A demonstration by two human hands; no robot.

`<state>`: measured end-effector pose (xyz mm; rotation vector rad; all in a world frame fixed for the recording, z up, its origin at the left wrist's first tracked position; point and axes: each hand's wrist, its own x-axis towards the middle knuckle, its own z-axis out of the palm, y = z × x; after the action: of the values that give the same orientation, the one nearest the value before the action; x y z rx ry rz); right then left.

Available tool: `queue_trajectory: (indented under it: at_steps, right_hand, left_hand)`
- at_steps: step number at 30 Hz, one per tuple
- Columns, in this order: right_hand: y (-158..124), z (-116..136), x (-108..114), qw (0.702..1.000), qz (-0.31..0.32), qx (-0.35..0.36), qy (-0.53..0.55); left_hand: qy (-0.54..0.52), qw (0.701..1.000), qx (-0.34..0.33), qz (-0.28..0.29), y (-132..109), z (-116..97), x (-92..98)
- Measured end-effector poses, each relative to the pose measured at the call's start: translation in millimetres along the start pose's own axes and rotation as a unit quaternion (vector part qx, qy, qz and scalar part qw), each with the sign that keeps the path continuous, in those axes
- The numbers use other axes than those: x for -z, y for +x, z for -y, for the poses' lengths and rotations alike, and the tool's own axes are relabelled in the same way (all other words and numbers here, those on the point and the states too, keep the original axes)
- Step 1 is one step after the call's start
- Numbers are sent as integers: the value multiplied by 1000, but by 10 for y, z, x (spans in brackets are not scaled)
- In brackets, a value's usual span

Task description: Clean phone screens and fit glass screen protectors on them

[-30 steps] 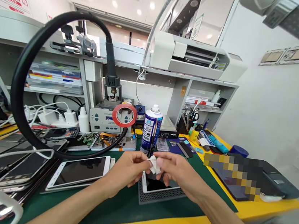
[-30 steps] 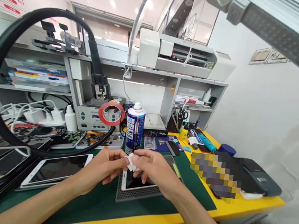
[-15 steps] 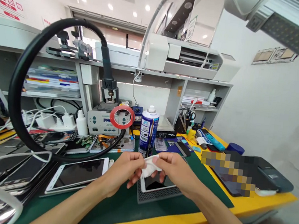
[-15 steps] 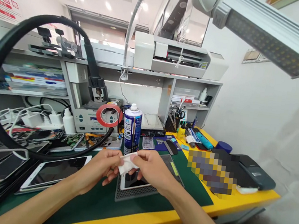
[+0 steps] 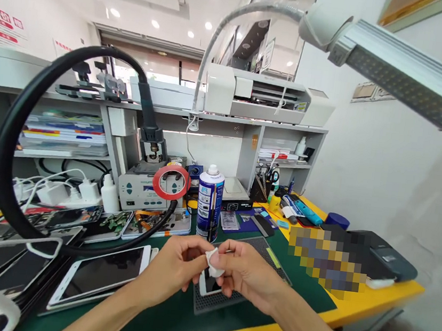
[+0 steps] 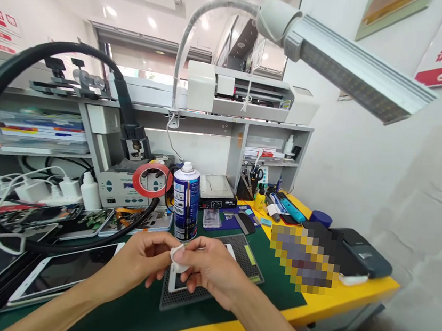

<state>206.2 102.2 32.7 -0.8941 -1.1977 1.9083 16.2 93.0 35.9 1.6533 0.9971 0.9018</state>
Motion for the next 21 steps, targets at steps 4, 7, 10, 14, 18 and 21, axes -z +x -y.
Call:
queue_trajectory:
  at_steps: [4, 7, 10, 14, 18, 21]
  right_hand:
    - [-22, -30, 4, 1000, 12, 21, -10]
    - [-43, 102, 33, 997, 8, 56, -52]
    - [9, 457, 99, 968, -49, 168, -179]
    - [335, 1110, 163, 870, -192, 290, -349]
    - [740, 1495, 64, 851, -191, 301, -385]
    - [862, 1520, -49, 834, -163, 316, -423]
  left_hand:
    - [79, 989, -108, -61, -19, 34, -34]
    - [158, 972, -160, -71, -40, -13, 13]
    - [226, 936, -238, -130, 54, -188, 142]
    - [347, 830, -308, -310, 440, -500, 333]
    - [404, 806, -302, -309, 825, -586, 379]
    - [401, 801, -311, -318, 946, -463, 335]
